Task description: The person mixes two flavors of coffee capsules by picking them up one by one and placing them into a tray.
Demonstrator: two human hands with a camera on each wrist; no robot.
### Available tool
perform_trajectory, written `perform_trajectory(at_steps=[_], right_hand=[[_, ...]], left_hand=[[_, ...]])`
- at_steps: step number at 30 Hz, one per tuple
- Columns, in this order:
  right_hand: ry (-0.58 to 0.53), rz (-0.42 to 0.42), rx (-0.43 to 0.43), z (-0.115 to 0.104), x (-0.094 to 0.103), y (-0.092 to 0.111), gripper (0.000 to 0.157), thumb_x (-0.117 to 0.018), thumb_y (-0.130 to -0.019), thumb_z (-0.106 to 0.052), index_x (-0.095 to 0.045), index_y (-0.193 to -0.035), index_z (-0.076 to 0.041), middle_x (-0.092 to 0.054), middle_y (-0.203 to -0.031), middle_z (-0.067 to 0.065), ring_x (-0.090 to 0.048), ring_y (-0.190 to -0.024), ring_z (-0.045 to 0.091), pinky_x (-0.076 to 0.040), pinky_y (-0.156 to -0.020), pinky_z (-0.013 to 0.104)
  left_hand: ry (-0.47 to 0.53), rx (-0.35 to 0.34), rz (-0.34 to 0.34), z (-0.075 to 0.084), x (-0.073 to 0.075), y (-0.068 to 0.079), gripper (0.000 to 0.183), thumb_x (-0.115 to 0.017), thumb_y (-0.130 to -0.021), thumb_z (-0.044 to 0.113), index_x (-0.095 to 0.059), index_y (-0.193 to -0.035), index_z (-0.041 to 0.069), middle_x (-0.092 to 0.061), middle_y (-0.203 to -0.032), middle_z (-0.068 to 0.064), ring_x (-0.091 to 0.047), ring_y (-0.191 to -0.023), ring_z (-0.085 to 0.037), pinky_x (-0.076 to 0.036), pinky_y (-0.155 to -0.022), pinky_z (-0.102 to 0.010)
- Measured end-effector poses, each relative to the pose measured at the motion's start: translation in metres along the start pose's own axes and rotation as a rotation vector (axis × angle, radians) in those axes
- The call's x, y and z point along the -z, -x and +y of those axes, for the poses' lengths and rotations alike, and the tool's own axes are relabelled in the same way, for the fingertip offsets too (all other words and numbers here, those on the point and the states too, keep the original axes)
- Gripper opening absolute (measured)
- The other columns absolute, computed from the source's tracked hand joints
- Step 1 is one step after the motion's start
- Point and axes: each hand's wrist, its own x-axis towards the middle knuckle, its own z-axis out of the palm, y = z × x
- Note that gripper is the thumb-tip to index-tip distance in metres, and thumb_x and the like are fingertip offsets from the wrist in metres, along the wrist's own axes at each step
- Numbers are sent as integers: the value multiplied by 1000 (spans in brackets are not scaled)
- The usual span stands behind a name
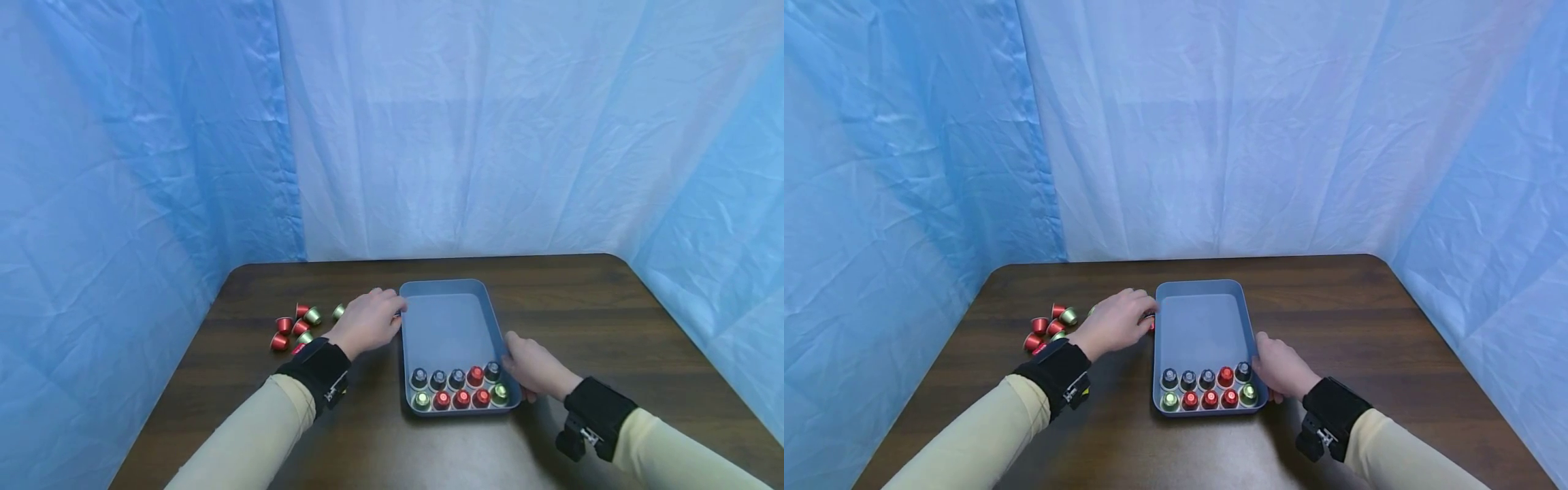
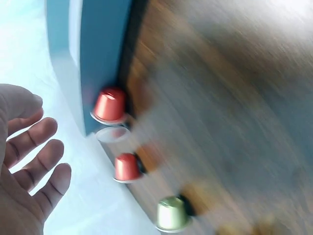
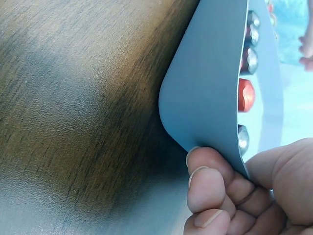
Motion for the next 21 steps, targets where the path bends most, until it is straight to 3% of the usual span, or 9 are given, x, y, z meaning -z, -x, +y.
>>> perform_trajectory(at_steps=[7, 9, 21], right_hand=[[-11, -1, 8, 0, 2, 0, 35, -56, -103, -9, -45, -131, 7, -57, -80, 11, -60, -50, 23, -50, -49, 35], [-10, -1, 7, 0, 1, 0, 35, -56, -103, -9, -45, -131, 7, -57, -80, 11, -60, -50, 23, -50, -49, 35], [3, 5, 5, 1, -1, -2, 29, -55, -103, -9, -46, -126, 6, -56, -78, 12, -59, -48, 23, -48, -46, 35]], left_hand=[[-29, 81, -97, -9, -8, -2, 27, -71, -97, 25, -70, -123, 15, -67, -109, -1, -63, -99, -18, -55, -96, -40], [-40, 86, -117, -11, -12, -3, 29, -71, -97, 26, -70, -124, 16, -66, -109, -2, -63, -97, -18, -57, -89, -38], [-120, 99, -203, -19, -33, -3, 43, -68, -99, 29, -61, -140, 19, -67, -124, -6, -65, -101, -22, -56, -92, -43]])
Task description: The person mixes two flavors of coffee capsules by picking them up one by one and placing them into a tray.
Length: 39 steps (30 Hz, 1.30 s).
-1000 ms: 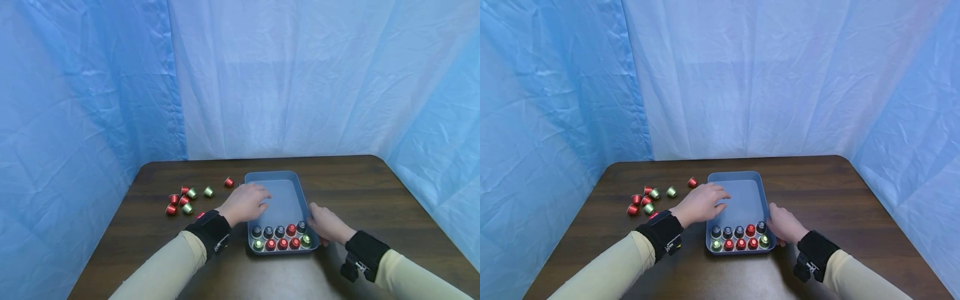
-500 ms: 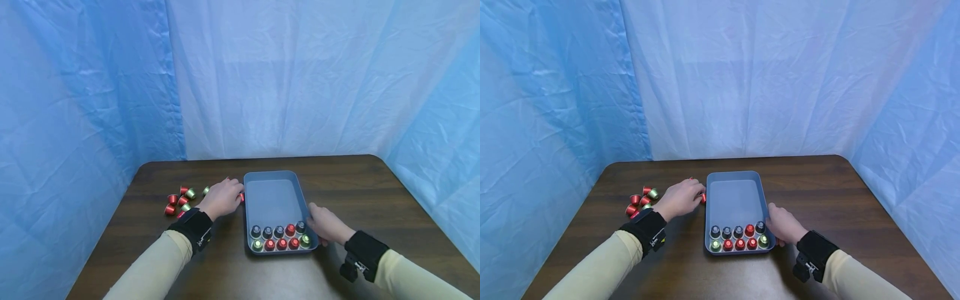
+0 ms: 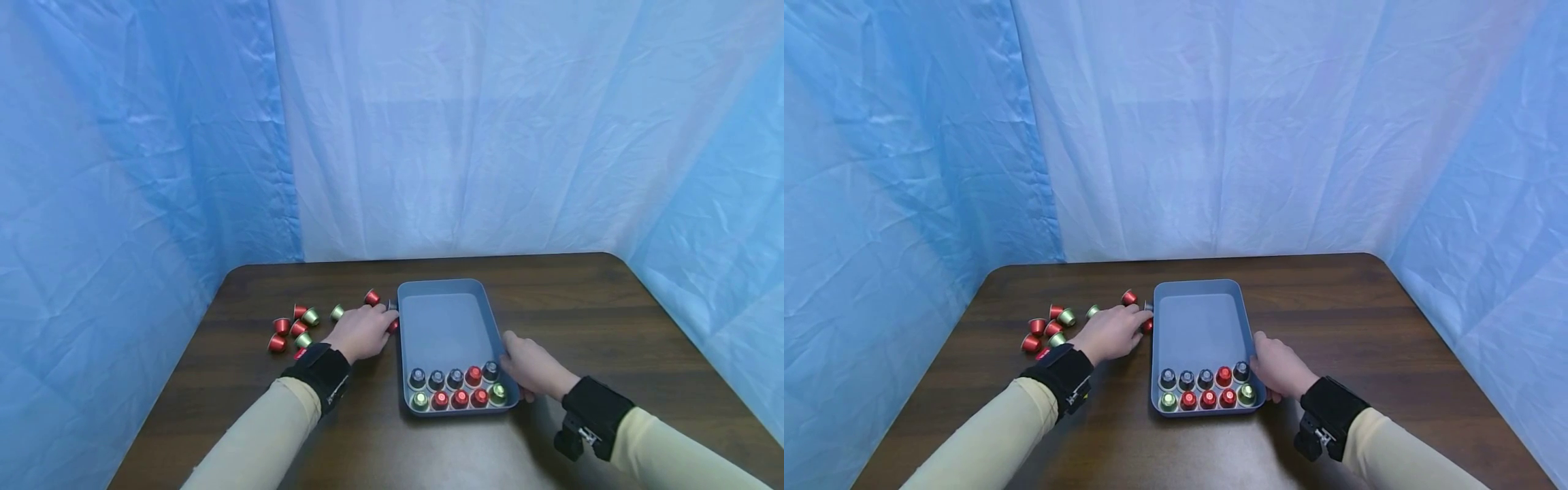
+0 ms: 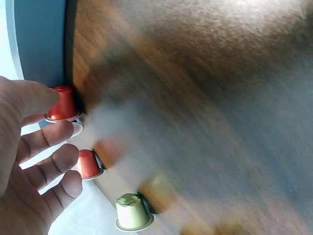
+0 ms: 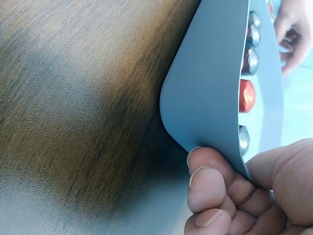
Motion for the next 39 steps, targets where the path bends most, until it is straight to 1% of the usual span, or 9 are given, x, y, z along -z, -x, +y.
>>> perform_trajectory(at_steps=[6, 11, 15, 19, 24, 27, 30, 34, 39], right_hand=[[6, -2, -8, 0, 1, 1, 29, -55, -103, -9, -46, -126, 6, -56, -78, 12, -60, -49, 23, -48, -47, 34], [2, -2, -11, 0, 1, 1, 30, -55, -103, -9, -46, -127, 6, -57, -79, 12, -60, -50, 23, -49, -47, 34], [3, -5, -13, 1, 1, 1, 32, -56, -103, -10, -45, -128, 7, -57, -79, 11, -60, -50, 23, -50, -48, 34], [4, -6, -14, 0, 2, 0, 32, -56, -103, -10, -45, -128, 7, -56, -79, 11, -60, -50, 23, -49, -48, 34], [8, -2, -16, 0, 3, 1, 30, -56, -102, -9, -46, -126, 6, -56, -78, 12, -60, -49, 23, -50, -48, 34], [10, 0, -16, 0, 3, 1, 30, -56, -102, -9, -46, -126, 6, -56, -77, 12, -60, -49, 23, -50, -48, 34], [12, 4, -12, 0, 3, 1, 31, -56, -102, -9, -46, -127, 7, -56, -77, 12, -60, -49, 23, -50, -48, 34], [12, 7, -10, 1, 3, 1, 32, -56, -102, -8, -46, -127, 7, -56, -78, 12, -60, -48, 23, -50, -48, 34], [14, 8, -5, 1, 3, 1, 31, -56, -102, -8, -46, -127, 7, -56, -78, 12, -60, -48, 23, -50, -47, 34]], left_hand=[[-10, -1, -11, -3, -5, 0, 36, -69, -99, 27, -64, -134, 18, -66, -114, -5, -61, -90, -20, -57, -87, -41], [-39, 1, -13, -4, -7, 1, 31, -70, -98, 25, -67, -128, 17, -65, -107, -3, -60, -88, -20, -57, -85, -41], [-74, 0, -13, -5, -8, 3, 31, -73, -96, 29, -69, -123, 16, -63, -104, -3, -58, -86, -20, -57, -83, -39], [-113, -19, -10, -5, -9, 5, 31, -75, -94, 33, -72, -120, 16, -61, -107, -3, -56, -86, -20, -57, -80, -38], [-137, -61, -3, -6, -10, 8, 28, -77, -93, 31, -74, -116, 16, -61, -117, -5, -57, -89, -21, -58, -79, -38], [-147, -92, -2, -6, -8, 10, 28, -78, -92, 30, -75, -115, 16, -61, -122, -5, -59, -91, -21, -58, -80, -37], [-148, -113, 9, -6, -5, 12, 27, -78, -92, 29, -74, -115, 16, -62, -115, -4, -59, -90, -20, -57, -79, -36], [-135, -115, 46, -6, 1, 15, 28, -80, -90, 31, -73, -114, 18, -63, -104, 0, -55, -88, -19, -54, -78, -35], [-114, -124, 88, -6, 11, 22, 31, -78, -91, 35, -69, -115, 18, -69, -105, 2, -57, -91, -19, -51, -80, -37]])
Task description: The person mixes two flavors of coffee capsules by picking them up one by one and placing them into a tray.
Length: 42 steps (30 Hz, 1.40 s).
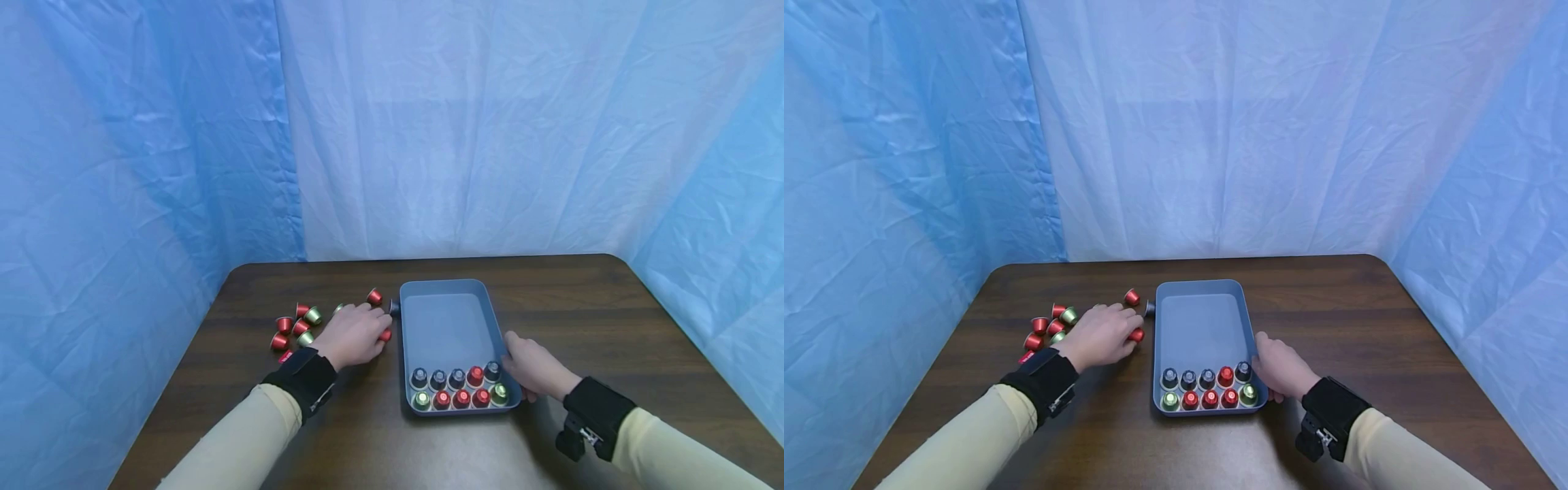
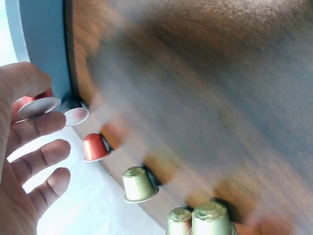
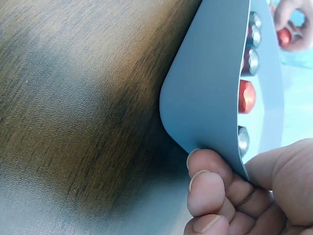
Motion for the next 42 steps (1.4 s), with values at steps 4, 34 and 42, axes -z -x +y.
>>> perform_trajectory(at_steps=[4, 34, 42], right_hand=[[2, 4, 7, 1, 0, 0, 29, -56, -101, -8, -47, -125, 7, -56, -78, 11, -59, -48, 22, -50, -47, 34], [4, 0, 5, 0, 1, 1, 33, -56, -102, -9, -44, -129, 8, -56, -78, 11, -59, -49, 22, -51, -48, 33], [7, 4, 9, 1, 1, 1, 34, -56, -102, -9, -45, -129, 8, -56, -78, 11, -59, -48, 21, -50, -47, 33]], left_hand=[[3, -19, 47, -1, 8, 4, 31, -76, -91, 37, -70, -115, 17, -70, -107, 1, -57, -94, -20, -51, -81, -36], [438, -43, 192, 40, 54, 6, 28, -78, -91, 27, -64, -114, 20, -62, -99, 8, -58, -91, -8, -52, -75, -24], [462, -81, 210, 50, 53, 0, 21, -77, -91, 26, -68, -109, 21, -61, -106, 8, -53, -103, -12, -52, -84, -29]])
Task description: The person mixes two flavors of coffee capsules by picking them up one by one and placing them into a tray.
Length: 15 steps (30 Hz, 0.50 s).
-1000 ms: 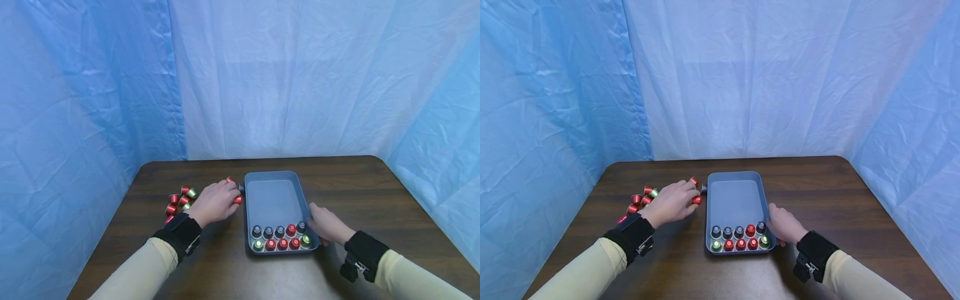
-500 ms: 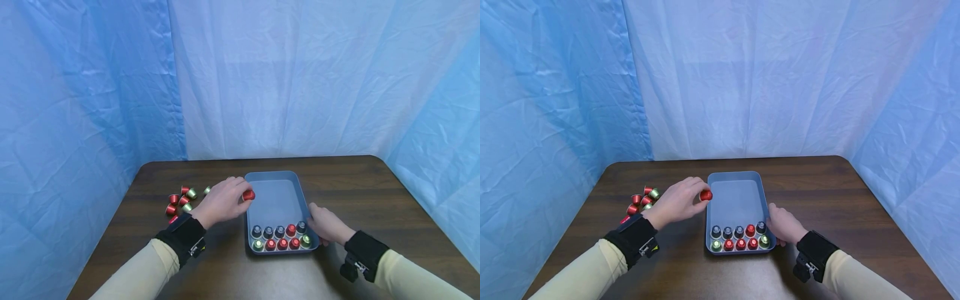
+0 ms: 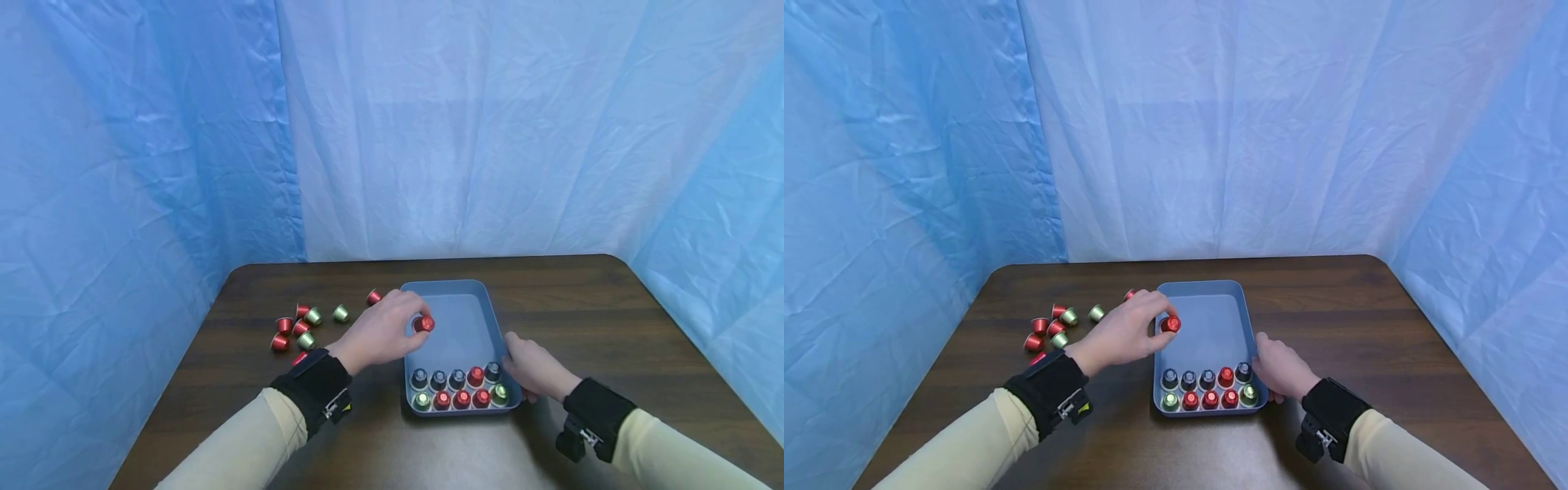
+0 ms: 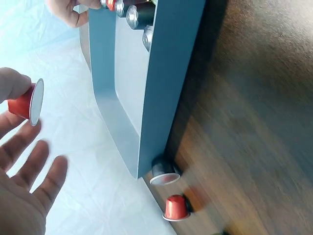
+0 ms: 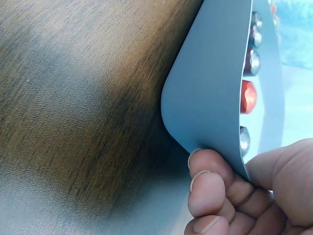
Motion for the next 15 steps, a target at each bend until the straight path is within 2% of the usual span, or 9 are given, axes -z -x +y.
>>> perform_trajectory(at_steps=[4, 6, 9, 15], right_hand=[[2, -1, -5, 1, -1, 0, 36, -57, -102, -9, -44, -131, 8, -56, -79, 11, -59, -49, 22, -50, -47, 33], [0, 1, -12, 0, -1, 0, 37, -57, -102, -9, -44, -132, 8, -56, -80, 12, -60, -49, 22, -51, -47, 33], [-1, 6, -14, 0, -1, 1, 37, -58, -102, -9, -44, -132, 8, -56, -80, 12, -60, -49, 22, -51, -48, 33], [1, 10, 1, -1, 0, 2, 37, -58, -102, -9, -44, -131, 8, -57, -81, 12, -60, -49, 22, -51, -48, 33]], left_hand=[[-31, -54, 29, 1, -3, -3, 20, -80, -89, 26, -70, -106, 21, -60, -105, 8, -50, -102, -13, -49, -85, -31], [-35, -66, 19, 2, -5, -4, 19, -79, -90, 26, -70, -105, 21, -59, -101, 9, -49, -99, -13, -47, -85, -31], [-42, -51, -27, 1, -9, -4, 17, -78, -90, 27, -69, -104, 21, -59, -98, 10, -50, -98, -13, -45, -86, -33], [-123, -2, -142, -2, -21, -4, 21, -78, -90, 32, -69, -108, 23, -61, -101, 10, -52, -103, -15, -45, -91, -38]])
